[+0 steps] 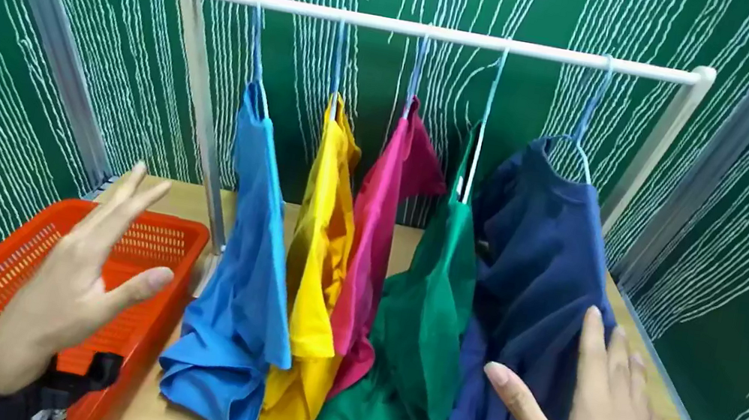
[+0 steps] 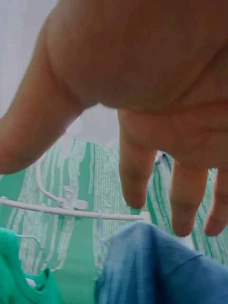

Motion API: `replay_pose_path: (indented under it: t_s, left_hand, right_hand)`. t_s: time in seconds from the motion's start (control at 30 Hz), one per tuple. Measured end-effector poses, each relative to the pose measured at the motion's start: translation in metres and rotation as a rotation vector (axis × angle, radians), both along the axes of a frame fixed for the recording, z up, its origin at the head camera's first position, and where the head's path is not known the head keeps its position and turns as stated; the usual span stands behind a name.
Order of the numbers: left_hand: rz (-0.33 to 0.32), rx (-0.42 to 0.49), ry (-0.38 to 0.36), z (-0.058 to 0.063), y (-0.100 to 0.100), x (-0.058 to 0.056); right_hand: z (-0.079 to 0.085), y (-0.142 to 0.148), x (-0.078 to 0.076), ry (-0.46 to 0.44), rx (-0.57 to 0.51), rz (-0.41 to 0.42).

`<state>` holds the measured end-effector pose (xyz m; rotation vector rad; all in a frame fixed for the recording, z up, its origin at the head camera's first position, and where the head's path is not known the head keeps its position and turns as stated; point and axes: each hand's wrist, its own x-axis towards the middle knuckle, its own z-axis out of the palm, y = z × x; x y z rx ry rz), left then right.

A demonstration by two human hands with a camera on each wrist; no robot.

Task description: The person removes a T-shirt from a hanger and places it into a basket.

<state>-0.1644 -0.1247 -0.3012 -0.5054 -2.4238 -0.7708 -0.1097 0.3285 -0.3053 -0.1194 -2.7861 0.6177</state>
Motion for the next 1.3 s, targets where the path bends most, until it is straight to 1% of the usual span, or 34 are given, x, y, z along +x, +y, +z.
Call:
replay_pose_path:
  t_s: [0.07,0.17,0.27,0.4,0.47,0.53,0.57,0.63,0.7,0.77,0.83,0.93,1.0,1.1,1.2,1.23,1.3]
  left_hand:
    - [-0.019,0.022,-0.009,-0.003,0.007,-0.003]
    - [-0.038,0.051,-0.018,-0.008,0.023,-0.008]
    - [-0.075,0.09,-0.023,-0.013,0.039,-0.014]
    - [-0.1,0.172,-0.057,-0.022,0.059,-0.022]
    - [-0.114,0.233,-0.079,-0.027,0.067,-0.026]
    - [-0.128,0.31,-0.083,-0.031,0.074,-0.031]
    - [-0.135,0.356,-0.081,-0.032,0.078,-0.033]
    - [-0.147,0.46,-0.072,-0.033,0.085,-0.039]
    - [-0.132,0.551,-0.041,-0.033,0.093,-0.045]
    - [-0.077,0.604,-0.003,-0.034,0.099,-0.05]
    - [0.004,0.612,0.042,-0.037,0.104,-0.055]
    - [0.123,0.577,0.103,-0.042,0.106,-0.06]
    - [0.156,0.561,0.137,-0.045,0.105,-0.062]
    - [0.164,0.568,0.161,-0.045,0.098,-0.064]
    - [0.155,0.602,0.148,-0.043,0.087,-0.067]
    - [0.142,0.62,0.13,-0.043,0.083,-0.069]
    - [0.087,0.668,0.089,-0.042,0.073,-0.072]
  right_hand:
    - [0.002,-0.008,0.0,0.043,-0.006,0.034]
    - [0.006,-0.018,-0.002,0.072,-0.028,0.111]
    - [0.008,-0.026,-0.004,0.085,-0.058,0.19]
    - [0.01,-0.033,-0.005,0.089,-0.078,0.238]
    - [0.01,-0.036,-0.005,0.081,-0.081,0.236]
    - [0.01,-0.039,-0.005,0.088,-0.089,0.233]
    - [0.01,-0.041,-0.005,0.102,-0.097,0.232]
    - [0.01,-0.048,-0.006,0.165,-0.117,0.247]
    - [0.01,-0.058,-0.006,0.222,-0.131,0.266]
    - [0.01,-0.07,-0.006,0.255,-0.154,0.289]
    - [0.011,-0.083,-0.006,0.247,-0.179,0.298]
    - [0.013,-0.097,-0.007,0.226,-0.219,0.304]
    - [0.014,-0.104,-0.009,0.228,-0.229,0.315]
    - [0.015,-0.112,-0.012,0.229,-0.237,0.353]
    - [0.016,-0.114,-0.014,0.213,-0.245,0.375]
    - [0.016,-0.114,-0.015,0.209,-0.247,0.379]
    - [0.016,-0.113,-0.016,0.198,-0.242,0.376]
